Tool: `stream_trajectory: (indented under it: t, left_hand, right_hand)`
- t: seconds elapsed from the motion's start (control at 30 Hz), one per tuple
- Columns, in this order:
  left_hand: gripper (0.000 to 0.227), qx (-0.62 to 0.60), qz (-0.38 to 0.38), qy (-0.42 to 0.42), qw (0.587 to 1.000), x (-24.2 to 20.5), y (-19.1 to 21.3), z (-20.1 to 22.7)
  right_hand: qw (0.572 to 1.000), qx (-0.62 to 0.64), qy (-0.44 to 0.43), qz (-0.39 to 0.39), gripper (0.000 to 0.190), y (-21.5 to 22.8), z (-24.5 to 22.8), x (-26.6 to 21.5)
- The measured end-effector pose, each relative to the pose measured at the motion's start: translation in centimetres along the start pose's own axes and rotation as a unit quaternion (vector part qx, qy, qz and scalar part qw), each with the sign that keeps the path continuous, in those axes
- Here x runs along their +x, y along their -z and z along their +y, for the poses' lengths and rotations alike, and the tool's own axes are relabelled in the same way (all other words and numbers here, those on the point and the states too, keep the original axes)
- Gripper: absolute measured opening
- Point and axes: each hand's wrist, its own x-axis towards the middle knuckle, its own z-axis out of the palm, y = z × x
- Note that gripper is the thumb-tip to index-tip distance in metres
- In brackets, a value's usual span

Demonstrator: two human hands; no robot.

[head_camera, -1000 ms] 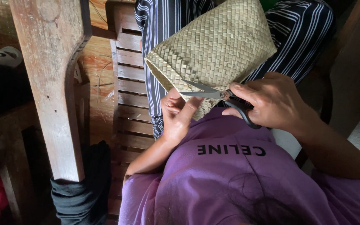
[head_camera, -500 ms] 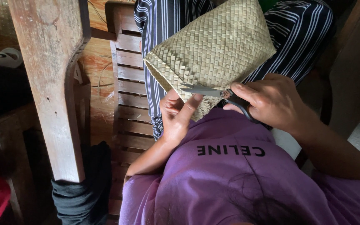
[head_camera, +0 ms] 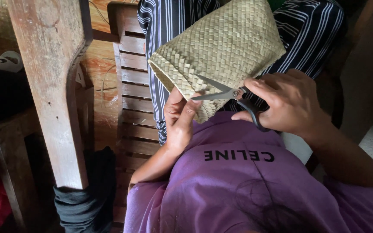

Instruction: Trimming excess woven material from the edge of a handmade basket using scissors.

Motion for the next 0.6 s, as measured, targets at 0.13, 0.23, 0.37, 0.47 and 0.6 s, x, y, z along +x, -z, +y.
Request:
stream_trajectory:
  t: [0.13,0.23,0.37,0.47,0.6]
  left_hand:
    - [0.022,-0.03,-0.029,-0.01,0.999,0.1,-0.23,0.7]
    - [0.007,0.007,0.013,0.019,1.0,0.3,-0.06,0.71]
    - [0.025,-0.08,-0.003,0.015,0.997,0.38,-0.05,0.71]
    - [0.025,-0.076,0.004,0.022,0.997,0.31,0.13,0.66]
    - [0.019,-0.091,0.008,0.003,0.996,0.35,0.36,0.24]
  right_hand:
    - [0.998,-0.059,-0.005,-0.009,0.057,-0.25,-0.39,-0.06]
    - [0.995,-0.104,-0.006,-0.007,0.062,-0.57,-0.46,-0.12]
    - [0.994,-0.109,0.001,-0.005,0.061,-0.45,-0.48,0.08]
    - [0.993,-0.114,0.002,-0.004,0.061,-0.29,-0.51,0.29]
    - [0.995,-0.099,0.009,0.021,0.063,-0.23,-0.36,0.49]
